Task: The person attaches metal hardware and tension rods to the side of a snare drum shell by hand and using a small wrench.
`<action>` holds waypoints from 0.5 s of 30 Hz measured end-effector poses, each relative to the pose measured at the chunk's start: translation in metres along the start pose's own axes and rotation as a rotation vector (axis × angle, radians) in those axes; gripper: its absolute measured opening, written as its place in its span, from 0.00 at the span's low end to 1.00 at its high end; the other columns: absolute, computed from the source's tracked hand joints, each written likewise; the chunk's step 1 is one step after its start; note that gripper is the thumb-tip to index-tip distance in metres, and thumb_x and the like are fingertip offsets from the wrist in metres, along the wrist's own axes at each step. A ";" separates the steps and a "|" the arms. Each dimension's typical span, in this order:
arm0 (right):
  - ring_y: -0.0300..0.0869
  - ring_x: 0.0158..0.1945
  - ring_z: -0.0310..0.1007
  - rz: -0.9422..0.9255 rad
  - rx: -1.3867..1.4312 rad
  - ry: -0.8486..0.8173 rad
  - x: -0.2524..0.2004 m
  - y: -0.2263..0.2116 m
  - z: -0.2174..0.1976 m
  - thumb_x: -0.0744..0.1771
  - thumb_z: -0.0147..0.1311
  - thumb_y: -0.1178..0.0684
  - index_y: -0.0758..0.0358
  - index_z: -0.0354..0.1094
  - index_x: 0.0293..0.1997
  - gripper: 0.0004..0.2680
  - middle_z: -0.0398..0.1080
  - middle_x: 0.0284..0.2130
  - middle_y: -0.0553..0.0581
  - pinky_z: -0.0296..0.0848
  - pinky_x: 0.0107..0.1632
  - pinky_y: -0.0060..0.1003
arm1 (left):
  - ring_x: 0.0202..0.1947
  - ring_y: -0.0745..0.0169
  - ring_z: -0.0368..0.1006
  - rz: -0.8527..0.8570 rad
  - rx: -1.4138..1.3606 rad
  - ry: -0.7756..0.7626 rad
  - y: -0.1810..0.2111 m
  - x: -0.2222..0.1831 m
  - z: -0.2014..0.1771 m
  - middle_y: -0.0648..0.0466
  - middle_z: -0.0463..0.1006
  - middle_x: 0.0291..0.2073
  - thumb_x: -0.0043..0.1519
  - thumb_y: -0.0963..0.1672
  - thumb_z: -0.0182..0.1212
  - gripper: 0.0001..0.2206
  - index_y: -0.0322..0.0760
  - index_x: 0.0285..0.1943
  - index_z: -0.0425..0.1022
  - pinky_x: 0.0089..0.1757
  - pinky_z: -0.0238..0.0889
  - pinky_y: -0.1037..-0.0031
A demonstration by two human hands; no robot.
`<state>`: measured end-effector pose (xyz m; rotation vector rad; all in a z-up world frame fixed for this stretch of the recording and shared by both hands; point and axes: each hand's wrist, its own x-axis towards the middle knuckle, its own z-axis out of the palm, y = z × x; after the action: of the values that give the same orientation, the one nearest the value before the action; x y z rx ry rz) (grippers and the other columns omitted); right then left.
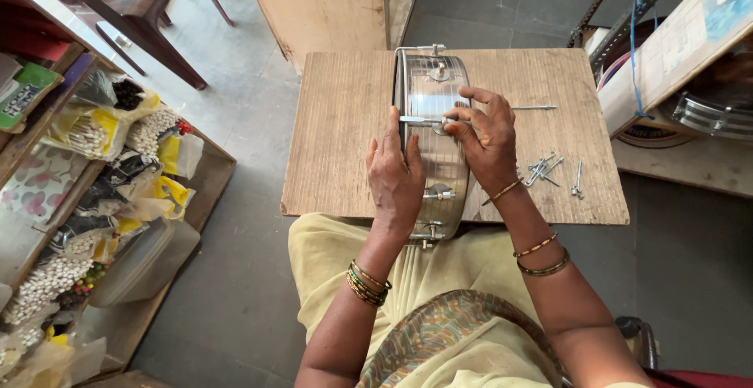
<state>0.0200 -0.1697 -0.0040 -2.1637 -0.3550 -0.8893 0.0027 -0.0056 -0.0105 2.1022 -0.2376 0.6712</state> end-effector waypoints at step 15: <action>0.51 0.63 0.67 -0.029 0.071 0.024 -0.002 0.008 0.000 0.67 0.63 0.57 0.61 0.75 0.45 0.05 0.74 0.49 0.52 0.68 0.65 0.45 | 0.35 0.46 0.78 -0.050 -0.051 -0.033 0.006 0.002 0.005 0.43 0.80 0.35 0.68 0.42 0.57 0.24 0.34 0.75 0.61 0.60 0.64 0.51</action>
<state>0.0225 -0.1751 -0.0092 -2.0865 -0.4010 -0.9044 0.0034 -0.0128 -0.0074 2.0652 -0.2174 0.5951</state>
